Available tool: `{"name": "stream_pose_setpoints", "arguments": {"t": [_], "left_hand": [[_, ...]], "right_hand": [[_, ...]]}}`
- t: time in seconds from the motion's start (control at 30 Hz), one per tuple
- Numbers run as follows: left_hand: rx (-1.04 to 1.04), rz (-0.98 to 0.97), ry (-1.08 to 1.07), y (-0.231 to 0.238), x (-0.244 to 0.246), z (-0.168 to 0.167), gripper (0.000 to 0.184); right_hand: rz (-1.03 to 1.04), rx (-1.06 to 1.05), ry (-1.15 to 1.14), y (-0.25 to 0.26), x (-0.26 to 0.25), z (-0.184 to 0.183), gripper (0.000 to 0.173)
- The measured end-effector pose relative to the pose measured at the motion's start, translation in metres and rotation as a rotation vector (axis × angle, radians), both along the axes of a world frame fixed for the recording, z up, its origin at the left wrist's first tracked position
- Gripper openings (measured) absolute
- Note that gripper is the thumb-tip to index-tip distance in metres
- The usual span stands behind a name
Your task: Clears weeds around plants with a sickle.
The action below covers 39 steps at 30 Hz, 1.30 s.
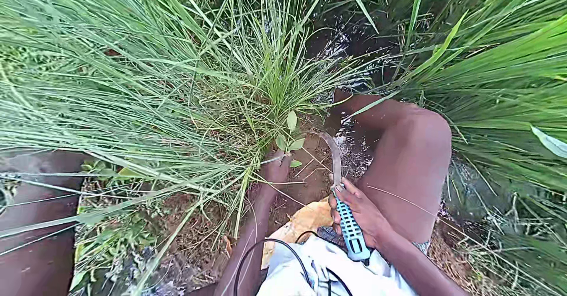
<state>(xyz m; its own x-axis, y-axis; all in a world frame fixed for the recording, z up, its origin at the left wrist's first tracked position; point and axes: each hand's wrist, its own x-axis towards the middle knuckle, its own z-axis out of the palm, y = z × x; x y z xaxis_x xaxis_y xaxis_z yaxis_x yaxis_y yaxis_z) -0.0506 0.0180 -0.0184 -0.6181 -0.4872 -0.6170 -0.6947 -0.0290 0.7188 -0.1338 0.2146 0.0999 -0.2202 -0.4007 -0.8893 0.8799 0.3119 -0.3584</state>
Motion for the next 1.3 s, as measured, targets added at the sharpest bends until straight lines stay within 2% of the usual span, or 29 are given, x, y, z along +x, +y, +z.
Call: {"name": "stream_pose_setpoints", "arguments": {"t": [0.17, 0.3, 0.43, 0.57, 0.77, 1.07, 1.3], "left_hand": [[-0.052, 0.058, -0.049, 0.010, 0.014, -0.008, 0.031], [-0.092, 0.107, -0.040, 0.010, 0.020, -0.012, 0.033], [-0.005, 0.354, 0.080, 0.010, 0.032, -0.021, 0.035], [0.049, 0.608, 0.072, 0.012, 0.033, -0.016, 0.033], [0.025, 0.727, 0.097, 0.011, 0.024, -0.013, 0.031], [0.042, 0.572, -0.024, -0.002, 0.007, -0.025, 0.032], [-0.172, 0.394, -0.094, -0.021, -0.033, -0.030, 0.038]], "right_hand": [[0.124, -0.042, -0.036, 0.003, 0.001, 0.001, 0.041], [0.100, -0.086, -0.025, 0.004, 0.005, 0.000, 0.041], [0.008, -0.042, 0.001, -0.002, 0.006, 0.002, 0.038], [-0.102, -0.005, 0.000, -0.020, 0.011, 0.002, 0.037], [-0.119, -0.030, -0.012, -0.038, 0.020, -0.015, 0.038], [0.002, -0.051, -0.045, -0.038, 0.018, -0.031, 0.044], [0.175, -0.016, -0.020, -0.060, 0.013, -0.044, 0.046]]}}
